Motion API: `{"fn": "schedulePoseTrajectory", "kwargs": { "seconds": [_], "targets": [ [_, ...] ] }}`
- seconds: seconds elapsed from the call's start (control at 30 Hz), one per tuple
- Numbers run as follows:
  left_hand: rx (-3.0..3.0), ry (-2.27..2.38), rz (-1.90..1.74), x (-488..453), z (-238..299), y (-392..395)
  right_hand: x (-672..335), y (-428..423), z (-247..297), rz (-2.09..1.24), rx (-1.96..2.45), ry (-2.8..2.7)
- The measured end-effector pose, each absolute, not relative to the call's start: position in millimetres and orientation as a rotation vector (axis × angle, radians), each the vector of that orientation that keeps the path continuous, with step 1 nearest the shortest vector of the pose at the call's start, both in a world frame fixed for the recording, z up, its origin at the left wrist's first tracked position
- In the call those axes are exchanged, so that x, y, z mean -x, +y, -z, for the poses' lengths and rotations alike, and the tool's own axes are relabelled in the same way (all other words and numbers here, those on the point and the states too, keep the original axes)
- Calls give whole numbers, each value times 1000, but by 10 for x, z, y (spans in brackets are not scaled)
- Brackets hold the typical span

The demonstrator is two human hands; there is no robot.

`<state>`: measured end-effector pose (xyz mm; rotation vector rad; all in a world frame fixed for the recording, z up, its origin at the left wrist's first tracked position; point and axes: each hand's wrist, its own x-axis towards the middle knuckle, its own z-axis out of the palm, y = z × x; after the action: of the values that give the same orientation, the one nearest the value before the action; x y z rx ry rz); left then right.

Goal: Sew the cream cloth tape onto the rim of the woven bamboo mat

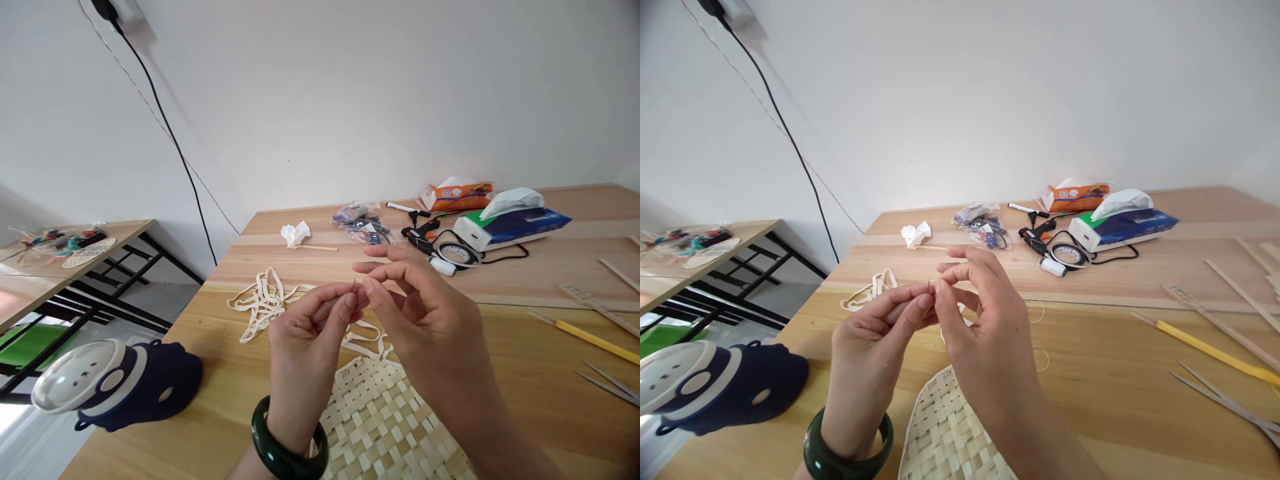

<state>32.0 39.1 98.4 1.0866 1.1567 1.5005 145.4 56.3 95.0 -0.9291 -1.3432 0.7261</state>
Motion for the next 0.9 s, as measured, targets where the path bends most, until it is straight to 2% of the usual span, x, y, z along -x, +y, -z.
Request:
{"fn": "schedulePoseTrajectory", "kwargs": {
  "seconds": [0.9],
  "targets": [
    [-1071,1132,-1479,-305,-985,403,-1452,554,-953,-758,943,-1332]
  ]
}}
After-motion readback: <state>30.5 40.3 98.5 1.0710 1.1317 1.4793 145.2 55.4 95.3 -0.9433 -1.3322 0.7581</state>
